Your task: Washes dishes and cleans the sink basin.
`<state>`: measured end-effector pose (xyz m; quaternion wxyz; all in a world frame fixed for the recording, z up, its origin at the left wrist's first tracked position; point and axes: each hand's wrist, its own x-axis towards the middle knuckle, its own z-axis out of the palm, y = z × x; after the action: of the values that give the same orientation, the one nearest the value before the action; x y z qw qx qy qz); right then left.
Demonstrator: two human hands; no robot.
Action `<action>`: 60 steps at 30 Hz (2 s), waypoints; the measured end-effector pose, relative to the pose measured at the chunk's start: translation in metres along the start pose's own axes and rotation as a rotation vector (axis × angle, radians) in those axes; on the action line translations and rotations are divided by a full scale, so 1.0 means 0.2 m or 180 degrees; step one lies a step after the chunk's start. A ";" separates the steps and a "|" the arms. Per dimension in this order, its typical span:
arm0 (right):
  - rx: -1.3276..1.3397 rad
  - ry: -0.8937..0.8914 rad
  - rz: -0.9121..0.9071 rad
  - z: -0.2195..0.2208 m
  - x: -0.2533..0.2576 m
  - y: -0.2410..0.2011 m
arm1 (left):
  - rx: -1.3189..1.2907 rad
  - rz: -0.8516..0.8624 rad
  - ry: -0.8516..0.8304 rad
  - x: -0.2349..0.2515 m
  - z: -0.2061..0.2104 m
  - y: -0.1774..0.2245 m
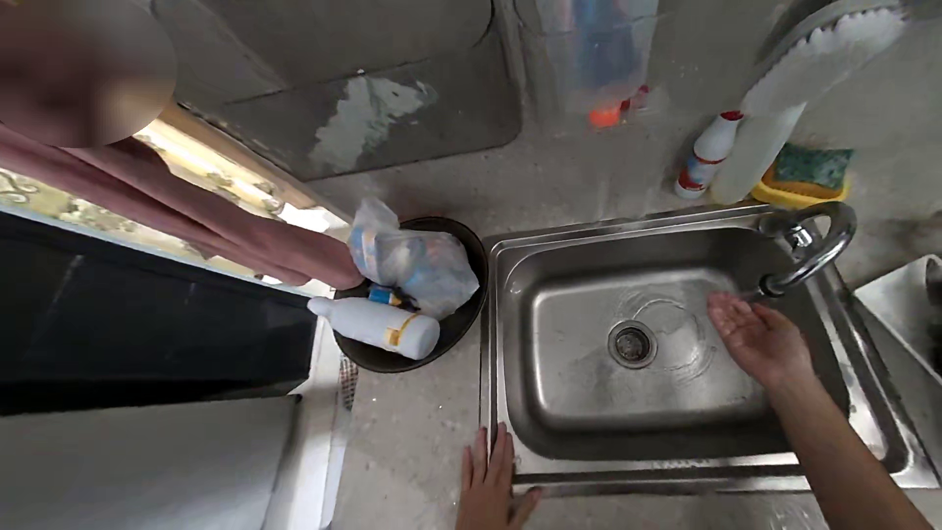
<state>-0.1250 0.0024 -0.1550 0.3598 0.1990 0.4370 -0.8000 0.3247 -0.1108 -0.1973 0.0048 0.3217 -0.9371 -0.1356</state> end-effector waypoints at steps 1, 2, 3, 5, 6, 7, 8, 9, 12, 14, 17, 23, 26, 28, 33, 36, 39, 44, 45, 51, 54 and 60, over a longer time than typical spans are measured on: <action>-0.0147 -0.0111 0.0083 0.03 -0.01 0.03 | 0.0013 0.0017 -0.0025 0.04 0.00 0.04; -0.0376 -0.0232 0.0235 0.06 -0.02 0.08 | 0.0001 0.0076 -0.0058 0.08 0.01 0.07; -0.0696 -0.0406 0.0457 0.11 -0.05 0.14 | -0.0017 0.0185 -0.0122 0.14 0.03 0.11; -0.1510 -0.1015 0.1125 0.22 -0.15 0.31 | -0.0223 0.0423 -0.0481 0.27 0.06 0.19; -0.1926 -0.1420 0.1540 0.29 -0.21 0.40 | -0.0376 0.0444 -0.0878 0.35 0.06 0.23; -0.2338 -0.1783 0.1935 0.36 -0.27 0.50 | -0.0504 0.0395 -0.1175 0.43 0.05 0.25; -0.2791 -0.2061 0.2226 0.42 -0.32 0.60 | -0.0707 0.0239 -0.1299 0.51 0.04 0.24; -0.3271 -0.2298 0.2361 0.46 -0.38 0.69 | -0.0972 0.0063 -0.1227 0.57 0.02 0.20; -0.4500 -0.3015 0.1657 0.48 -0.51 0.83 | -0.0320 0.0180 -0.1412 0.73 -0.07 0.05; -0.4647 -0.3532 0.0513 0.38 -0.59 0.92 | 0.0043 0.0439 -0.1504 0.76 -0.11 -0.02; -0.5104 -0.4513 -0.0630 0.15 -0.66 1.08 | 0.0380 0.0512 -0.1434 0.72 -0.15 -0.08; -0.6045 -0.4335 -0.0237 -0.24 -0.47 0.59 | 0.0138 0.0247 -0.1964 0.44 -0.32 0.04; -0.6517 -0.4142 -0.0661 -0.50 -0.35 0.29 | -0.0029 0.0149 -0.2093 0.35 -0.25 0.19; -0.6894 -0.3583 -0.0967 -0.56 -0.26 0.15 | -0.0159 0.0232 -0.2376 0.39 -0.18 0.28; -0.4145 -0.0808 -0.0698 -0.34 -0.03 0.08 | -0.0705 0.0704 -0.2343 0.51 0.09 0.70; -0.1393 -0.0450 -0.0150 -0.07 0.03 0.06 | -0.0976 0.0697 -0.2542 0.63 0.18 0.97; -0.0442 -0.0411 0.0039 0.10 0.06 -0.01 | -0.0911 0.0590 -0.2718 0.78 0.24 1.12; -0.1967 -0.0741 0.0811 0.02 -0.05 -0.12 | -0.0859 0.0194 -0.2462 1.00 0.27 1.17; -0.2282 -0.0862 0.1065 -0.05 -0.08 -0.10 | -0.1089 -0.0004 -0.2600 1.03 0.25 1.15; -0.3561 -0.1433 0.2320 -0.30 -0.30 0.12 | -0.3495 -0.1391 -0.3341 1.01 0.38 1.04; -0.3770 -0.1025 0.1540 -0.27 -0.25 0.08 | -0.3869 -0.1865 -0.3413 0.95 0.35 1.03; -0.0514 -0.0098 -0.0229 -0.02 -0.01 -0.08 | -0.3944 -0.2122 -0.2378 0.82 0.10 0.81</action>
<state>-0.1352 0.0123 -0.1459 0.3524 0.1411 0.5014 -0.7775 0.0943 -0.0824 -0.1867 -0.1725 0.4571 -0.4851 -0.7252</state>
